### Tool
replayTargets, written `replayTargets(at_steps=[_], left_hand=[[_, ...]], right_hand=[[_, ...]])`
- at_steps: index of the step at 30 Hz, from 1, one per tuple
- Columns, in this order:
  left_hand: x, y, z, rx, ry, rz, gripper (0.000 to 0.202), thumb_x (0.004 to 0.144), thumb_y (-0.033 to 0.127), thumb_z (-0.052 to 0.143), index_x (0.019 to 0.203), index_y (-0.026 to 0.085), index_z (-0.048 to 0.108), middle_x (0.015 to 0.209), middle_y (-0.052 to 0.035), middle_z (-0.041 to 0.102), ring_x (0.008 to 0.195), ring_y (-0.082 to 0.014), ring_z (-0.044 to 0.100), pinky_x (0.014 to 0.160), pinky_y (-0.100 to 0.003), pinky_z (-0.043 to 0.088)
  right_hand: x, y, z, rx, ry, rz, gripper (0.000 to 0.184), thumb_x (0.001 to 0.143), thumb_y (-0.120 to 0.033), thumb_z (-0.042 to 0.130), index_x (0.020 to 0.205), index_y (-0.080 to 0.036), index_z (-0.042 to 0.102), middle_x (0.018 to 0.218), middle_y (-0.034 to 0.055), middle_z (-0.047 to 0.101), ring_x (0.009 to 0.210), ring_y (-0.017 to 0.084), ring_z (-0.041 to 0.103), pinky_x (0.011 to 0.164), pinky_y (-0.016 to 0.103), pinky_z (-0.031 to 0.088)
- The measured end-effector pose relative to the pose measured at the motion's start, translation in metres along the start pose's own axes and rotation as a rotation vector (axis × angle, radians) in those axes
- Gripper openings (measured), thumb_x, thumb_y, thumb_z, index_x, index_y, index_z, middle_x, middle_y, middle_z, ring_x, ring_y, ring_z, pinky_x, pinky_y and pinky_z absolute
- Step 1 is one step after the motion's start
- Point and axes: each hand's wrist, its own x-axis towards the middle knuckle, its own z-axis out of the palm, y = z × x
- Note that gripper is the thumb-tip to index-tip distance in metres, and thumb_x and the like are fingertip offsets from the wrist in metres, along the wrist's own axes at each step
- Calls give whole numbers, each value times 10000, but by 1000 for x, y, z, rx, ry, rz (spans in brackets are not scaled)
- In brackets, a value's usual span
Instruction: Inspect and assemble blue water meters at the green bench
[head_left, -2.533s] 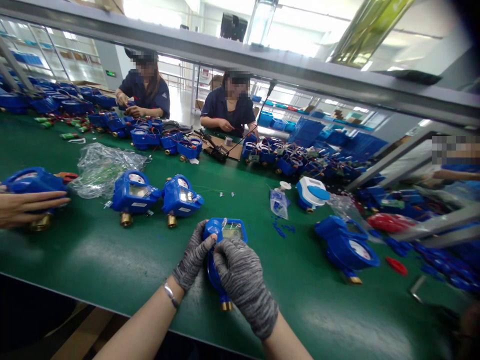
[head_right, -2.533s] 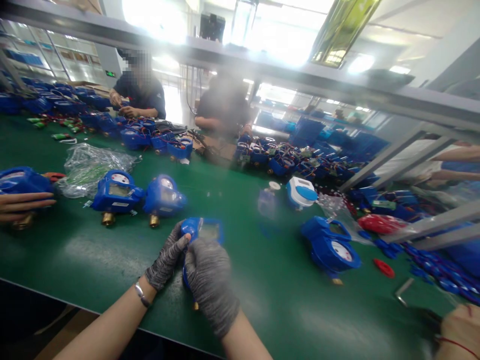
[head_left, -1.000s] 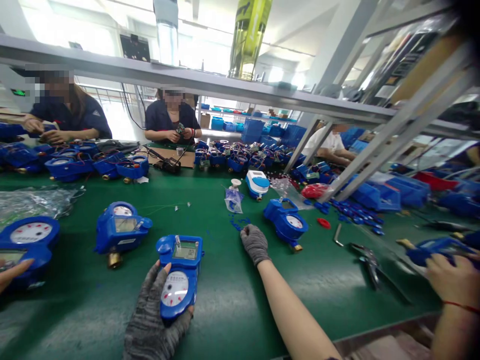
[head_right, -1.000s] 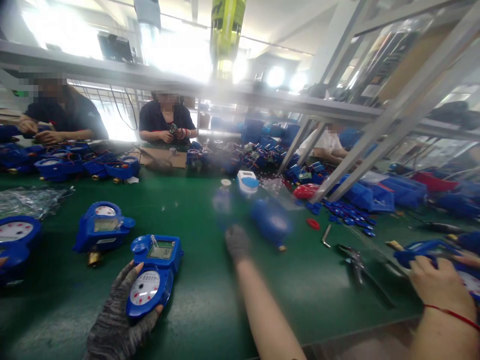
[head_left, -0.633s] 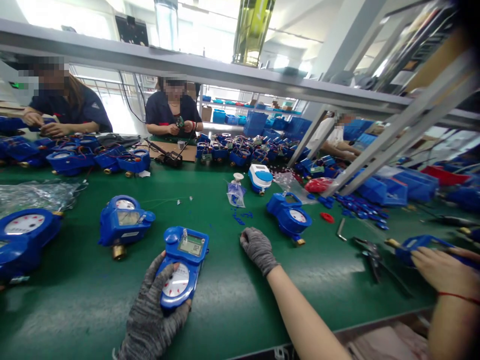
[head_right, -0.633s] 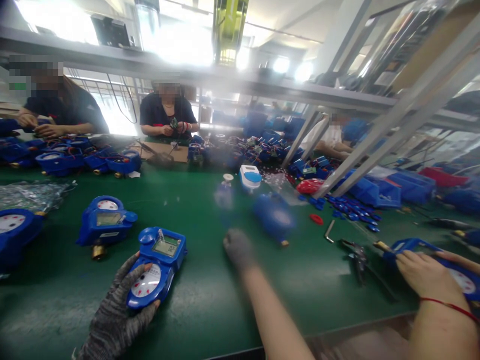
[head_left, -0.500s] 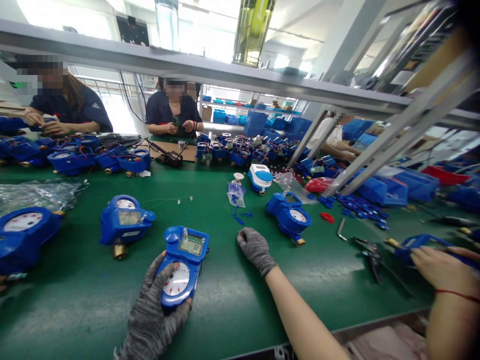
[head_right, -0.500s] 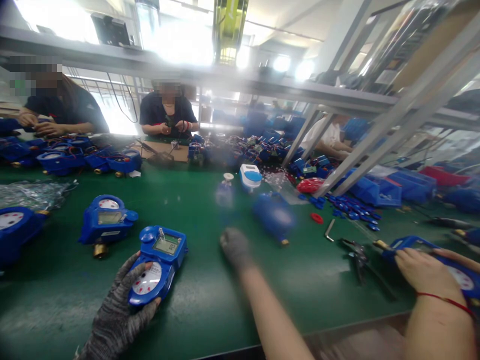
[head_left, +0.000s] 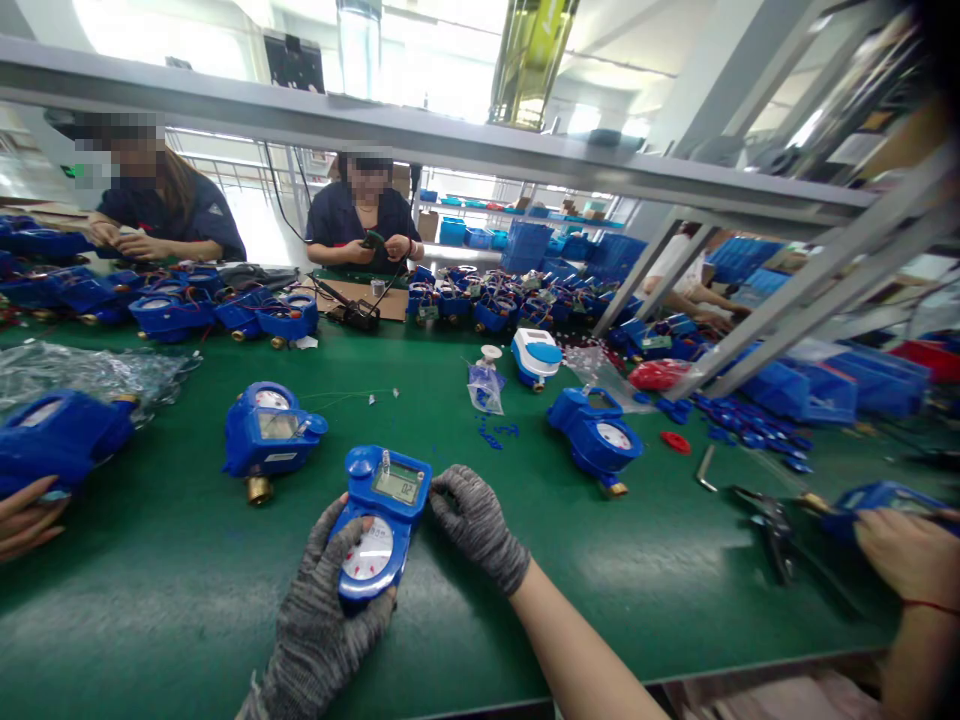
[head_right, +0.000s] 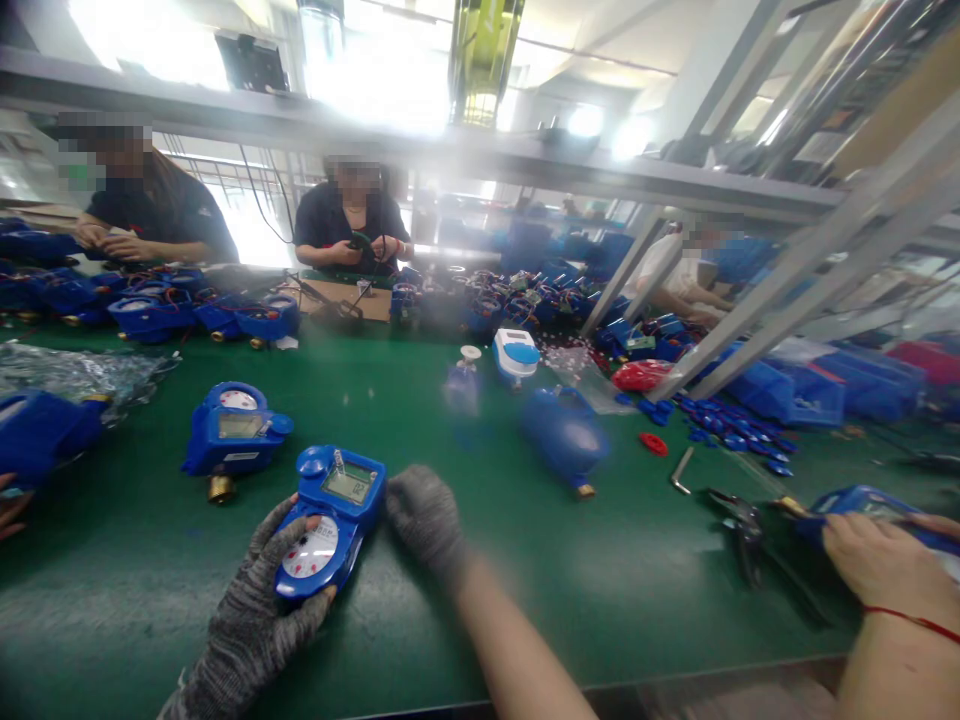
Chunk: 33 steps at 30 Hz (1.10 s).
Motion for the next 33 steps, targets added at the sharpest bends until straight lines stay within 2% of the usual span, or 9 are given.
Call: replayTargets(at_steps=[7, 10, 12, 15, 17, 20, 24, 28, 33], left_hand=[[0, 0, -2, 7, 6, 8, 528, 806, 322, 658, 1301, 318, 474, 1497, -69, 337, 1271, -327, 476, 982, -541, 505], [0, -2, -2, 12, 1, 16, 535, 803, 320, 662, 1303, 310, 474, 1499, -76, 333, 1270, -327, 476, 982, -539, 505], [0, -2, -1, 14, 4, 19, 528, 805, 318, 660, 1300, 306, 475, 1495, -83, 338, 1265, -327, 481, 970, -531, 516], [1, -1, -1, 21, 15, 28, 510, 823, 325, 647, 1301, 307, 472, 1485, -92, 351, 1265, -328, 483, 957, -532, 522], [2, 0, -1, 25, 18, 42, 510, 828, 330, 646, 1304, 309, 466, 1483, -94, 352, 1268, -331, 482, 957, -539, 520], [2, -1, -1, 30, 19, 63, 518, 828, 328, 646, 1310, 300, 459, 1479, -103, 356, 1260, -333, 492, 946, -534, 529], [3, -2, -1, 63, 43, 84, 496, 823, 337, 647, 1288, 270, 484, 1455, -123, 382, 1220, -335, 526, 913, -523, 548], [4, -1, -2, 66, 56, 102, 480, 822, 337, 647, 1273, 266, 501, 1437, -123, 406, 1201, -326, 544, 890, -498, 564], [3, -1, -2, 46, 42, 87, 505, 816, 332, 652, 1293, 283, 492, 1462, -109, 385, 1218, -328, 532, 904, -508, 558]], right_hand=[[-4, -12, -6, -363, -117, -181, 180, 874, -176, 558, 974, -146, 705, 897, 105, 668, 832, 210, 569, 813, 341, 476], [-11, -13, -8, -356, -129, -207, 239, 869, -161, 546, 1054, -132, 695, 971, 134, 684, 881, 237, 585, 846, 396, 480], [-13, -10, -9, -156, -118, -79, 255, 893, -204, 526, 1087, -145, 680, 1027, 127, 681, 934, 228, 597, 876, 394, 485], [-8, -2, -8, 364, -119, 283, 266, 892, -319, 544, 1071, -160, 660, 1024, 87, 691, 934, 189, 634, 863, 347, 513], [-3, 1, -4, 700, -168, 511, 322, 859, -403, 578, 1043, -148, 646, 956, 76, 703, 839, 178, 661, 777, 328, 538], [4, 0, 3, 1014, -235, 714, 438, 784, -500, 643, 1015, -128, 627, 822, 64, 695, 678, 168, 657, 626, 300, 535], [7, -4, 9, 1117, -271, 836, 522, 683, -527, 738, 998, -130, 613, 741, 52, 682, 585, 162, 641, 546, 291, 527], [9, -9, 11, 1108, -272, 836, 501, 668, -511, 751, 968, -133, 616, 728, 36, 663, 560, 145, 623, 539, 290, 528], [11, -18, 13, 994, -184, 808, 442, 647, -455, 724, 931, -142, 593, 612, -22, 583, 491, 115, 549, 477, 249, 474]])
